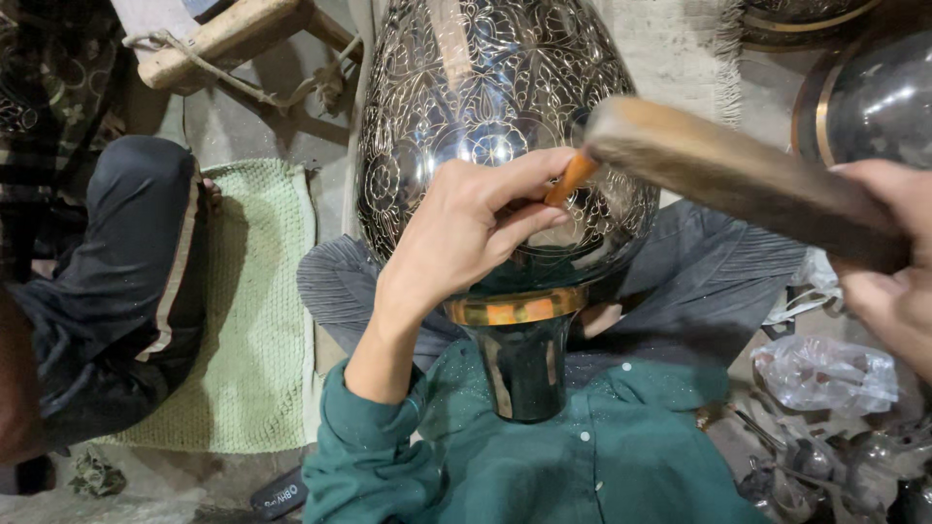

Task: The person sits cross-legged and uses a wooden mallet and a small chisel to engrave floral patterns into a large, dark metallic vessel. The person repeatedly taps the chisel to create fine lines on the surface.

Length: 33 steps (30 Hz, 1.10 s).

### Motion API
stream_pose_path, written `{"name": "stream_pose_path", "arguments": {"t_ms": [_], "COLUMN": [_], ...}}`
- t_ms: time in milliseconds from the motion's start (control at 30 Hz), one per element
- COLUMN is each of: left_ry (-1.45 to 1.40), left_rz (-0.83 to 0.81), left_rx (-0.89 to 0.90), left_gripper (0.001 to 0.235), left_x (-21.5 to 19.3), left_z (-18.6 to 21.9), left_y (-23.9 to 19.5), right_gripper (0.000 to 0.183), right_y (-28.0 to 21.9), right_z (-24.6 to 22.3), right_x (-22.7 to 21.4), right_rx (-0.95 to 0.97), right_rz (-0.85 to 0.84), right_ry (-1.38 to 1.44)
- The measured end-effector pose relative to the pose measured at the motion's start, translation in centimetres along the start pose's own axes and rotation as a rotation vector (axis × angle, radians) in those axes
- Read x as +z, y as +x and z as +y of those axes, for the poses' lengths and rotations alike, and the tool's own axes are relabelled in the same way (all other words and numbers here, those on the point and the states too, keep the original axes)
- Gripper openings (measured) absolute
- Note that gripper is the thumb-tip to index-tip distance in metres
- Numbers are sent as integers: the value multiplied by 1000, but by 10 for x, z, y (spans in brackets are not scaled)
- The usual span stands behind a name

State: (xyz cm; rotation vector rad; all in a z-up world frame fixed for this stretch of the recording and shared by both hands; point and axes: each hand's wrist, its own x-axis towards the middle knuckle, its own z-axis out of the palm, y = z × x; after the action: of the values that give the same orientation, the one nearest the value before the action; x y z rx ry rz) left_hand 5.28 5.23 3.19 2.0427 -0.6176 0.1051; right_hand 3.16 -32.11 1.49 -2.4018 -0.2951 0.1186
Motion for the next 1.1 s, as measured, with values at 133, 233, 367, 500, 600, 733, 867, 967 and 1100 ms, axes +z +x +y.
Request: {"name": "stream_pose_path", "arguments": {"t_ms": [133, 233, 367, 500, 600, 733, 867, 967, 1100], "left_ry": [-110, -138, -41, -243, -236, -63, -88, -54, -97], "left_rz": [78, 205, 412, 652, 693, 566, 441, 384, 329], "left_rx": [-75, -115, -134, -180, -235, -207, -192, -189, -148], "left_gripper": [47, 47, 38, 36, 27, 25, 23, 27, 25], "left_x": [6, 16, 31, 51, 55, 45, 34, 31, 31], "left_z": [3, 5, 11, 19, 21, 16, 12, 10, 9], "left_y": [-12, -19, -33, -41, -43, -41, -35, -34, -37], "right_gripper": [42, 43, 43, 57, 56, 51, 51, 54, 58], "right_y": [4, 23, 61, 77, 80, 81, 79, 71, 59], "right_z": [24, 25, 1, -43, -78, -100, -81, -49, -13], "right_x": [-19, -31, -37, -44, -50, -49, -38, -34, -32], "right_rx": [-67, -107, -132, -376, -518, -579, -399, -320, -256], "right_rz": [-107, -177, -235, -147, -87, -49, -71, -90, -87], "right_ry": [50, 60, -135, -136, -248, -378, -282, -257, -242]}}
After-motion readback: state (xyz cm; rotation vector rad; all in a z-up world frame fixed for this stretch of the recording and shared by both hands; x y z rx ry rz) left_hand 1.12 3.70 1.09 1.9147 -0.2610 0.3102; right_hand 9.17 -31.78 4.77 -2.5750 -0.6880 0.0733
